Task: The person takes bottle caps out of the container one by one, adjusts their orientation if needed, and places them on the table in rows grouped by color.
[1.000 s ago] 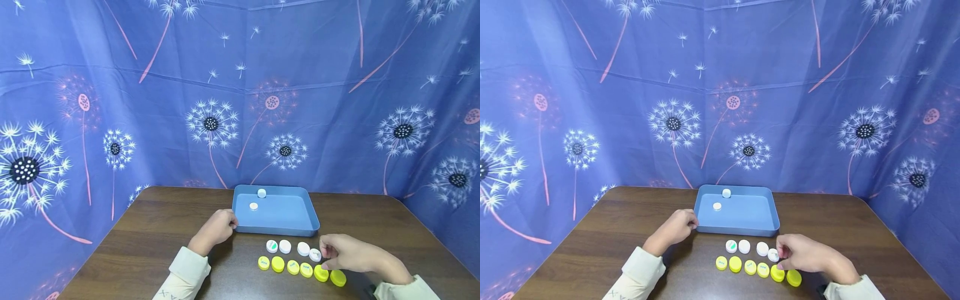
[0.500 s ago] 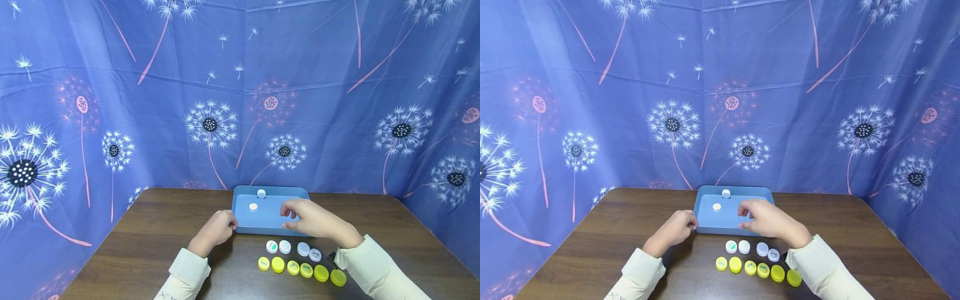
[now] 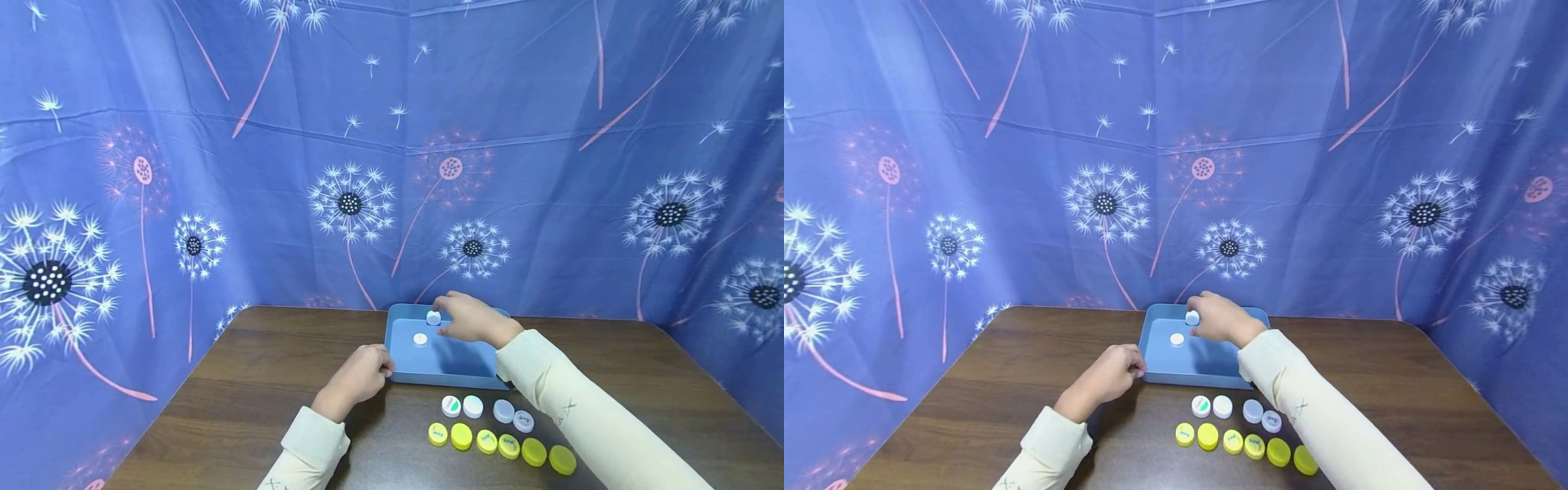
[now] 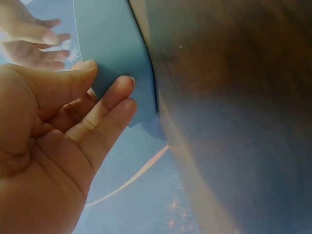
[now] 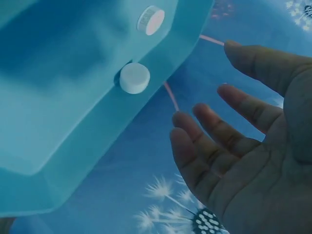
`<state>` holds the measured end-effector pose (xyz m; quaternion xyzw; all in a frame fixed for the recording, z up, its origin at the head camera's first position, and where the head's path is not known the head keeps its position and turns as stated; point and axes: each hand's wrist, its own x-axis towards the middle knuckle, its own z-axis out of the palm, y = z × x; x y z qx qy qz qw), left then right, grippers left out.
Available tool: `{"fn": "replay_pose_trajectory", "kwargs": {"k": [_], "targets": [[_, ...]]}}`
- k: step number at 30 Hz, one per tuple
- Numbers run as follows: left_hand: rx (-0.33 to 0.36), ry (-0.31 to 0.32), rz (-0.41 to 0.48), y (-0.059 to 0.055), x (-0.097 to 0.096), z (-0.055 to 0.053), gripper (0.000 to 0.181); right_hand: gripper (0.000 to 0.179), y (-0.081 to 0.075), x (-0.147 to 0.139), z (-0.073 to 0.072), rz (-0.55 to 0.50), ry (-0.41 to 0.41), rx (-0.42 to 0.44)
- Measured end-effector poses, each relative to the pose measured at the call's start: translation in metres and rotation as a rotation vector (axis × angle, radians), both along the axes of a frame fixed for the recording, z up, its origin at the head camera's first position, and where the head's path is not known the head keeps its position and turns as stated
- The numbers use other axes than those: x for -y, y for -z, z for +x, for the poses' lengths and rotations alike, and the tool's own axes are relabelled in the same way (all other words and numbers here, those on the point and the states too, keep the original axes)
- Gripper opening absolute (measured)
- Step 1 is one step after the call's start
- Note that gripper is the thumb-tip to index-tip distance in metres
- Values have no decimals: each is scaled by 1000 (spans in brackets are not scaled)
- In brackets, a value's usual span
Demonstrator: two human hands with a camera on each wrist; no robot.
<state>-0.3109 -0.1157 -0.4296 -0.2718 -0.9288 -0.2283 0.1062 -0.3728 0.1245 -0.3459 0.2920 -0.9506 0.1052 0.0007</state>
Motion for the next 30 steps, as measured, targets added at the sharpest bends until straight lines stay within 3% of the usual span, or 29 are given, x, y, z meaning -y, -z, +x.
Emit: {"fn": "replay_pose_trajectory", "kwargs": {"k": [9, 19, 30], "targets": [[9, 6, 6, 2, -3, 3, 13, 56, 22, 12, -29, 40, 78, 154], [-20, 5, -12, -1, -3, 2, 14, 47, 39, 15, -46, 81, 101, 140], [-29, 6, -29, -1, 0, 0, 14, 47, 50, 17, -57, 76, 108, 239]]}}
